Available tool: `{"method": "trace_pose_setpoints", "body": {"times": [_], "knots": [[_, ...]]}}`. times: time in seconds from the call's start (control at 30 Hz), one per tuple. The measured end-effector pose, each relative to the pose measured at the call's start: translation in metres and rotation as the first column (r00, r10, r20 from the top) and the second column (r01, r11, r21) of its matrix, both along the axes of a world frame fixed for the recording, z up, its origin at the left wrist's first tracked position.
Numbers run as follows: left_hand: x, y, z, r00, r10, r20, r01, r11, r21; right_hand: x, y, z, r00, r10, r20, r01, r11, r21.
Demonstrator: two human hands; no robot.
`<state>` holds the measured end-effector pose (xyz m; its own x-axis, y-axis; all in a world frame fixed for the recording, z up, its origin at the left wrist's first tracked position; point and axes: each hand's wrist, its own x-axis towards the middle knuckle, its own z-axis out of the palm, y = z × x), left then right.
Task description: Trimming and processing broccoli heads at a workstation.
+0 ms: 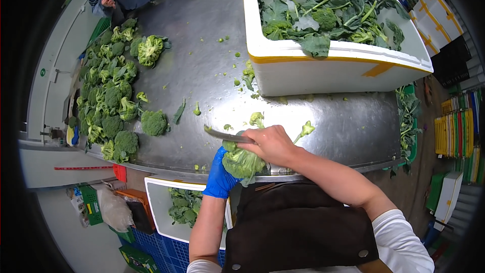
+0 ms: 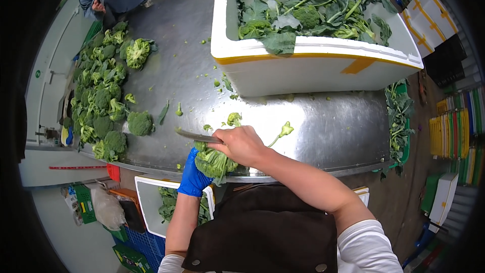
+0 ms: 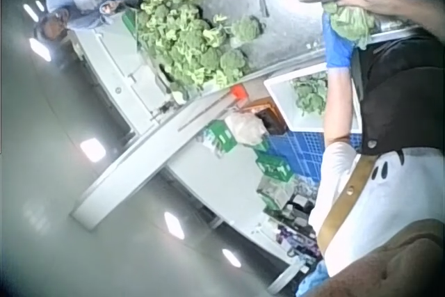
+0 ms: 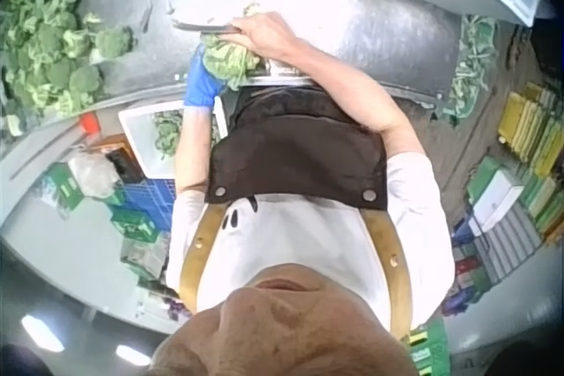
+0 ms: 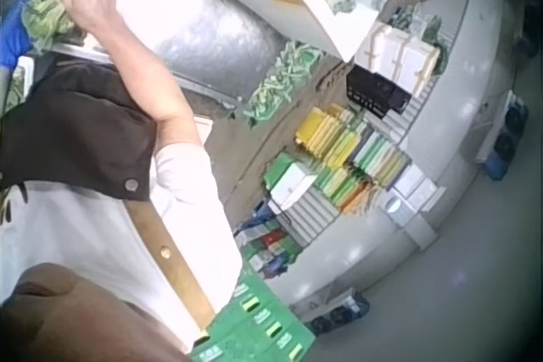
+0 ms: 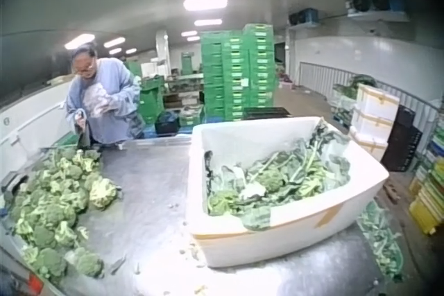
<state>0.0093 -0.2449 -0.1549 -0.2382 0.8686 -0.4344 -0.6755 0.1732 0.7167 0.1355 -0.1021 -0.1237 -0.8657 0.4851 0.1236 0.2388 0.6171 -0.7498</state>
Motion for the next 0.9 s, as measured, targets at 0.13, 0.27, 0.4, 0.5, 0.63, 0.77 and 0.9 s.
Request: {"method": "trace_pose_setpoints", "body": {"times": [0.13,0.27,0.4,0.5,0.63,0.77,0.9], "knots": [[-0.012,-0.011,-0.024,0.852,0.186,0.490,-0.100,0.975,-0.197,-0.009,-0.013,-0.017,0.994,-0.101,0.045,0.105,0.991,-0.079],[-0.005,-0.026,-0.054,0.880,0.154,0.450,-0.116,0.987,-0.112,-0.028,-0.008,-0.038,0.873,-0.470,0.129,0.407,0.558,-0.724],[0.010,-0.023,-0.048,0.883,0.235,0.408,-0.261,0.965,0.010,-0.019,0.022,-0.003,0.957,-0.186,0.224,0.280,0.797,-0.535],[0.007,-0.017,-0.020,0.901,0.207,0.381,-0.297,0.935,0.195,-0.004,0.020,-0.003,0.946,-0.272,0.176,0.313,0.908,-0.280],[-0.007,-0.018,0.006,0.933,0.274,0.235,-0.339,0.889,0.308,0.021,0.006,0.030,0.968,-0.250,0.040,0.223,0.766,-0.603],[-0.026,-0.025,-0.009,0.966,0.206,0.155,-0.254,0.856,0.450,0.032,-0.016,0.048,0.988,0.014,0.157,0.134,0.452,-0.882],[-0.028,-0.016,0.003,0.972,0.210,0.110,-0.237,0.850,0.471,0.019,-0.024,0.058,0.978,0.079,0.194,0.141,0.436,-0.889]]}}
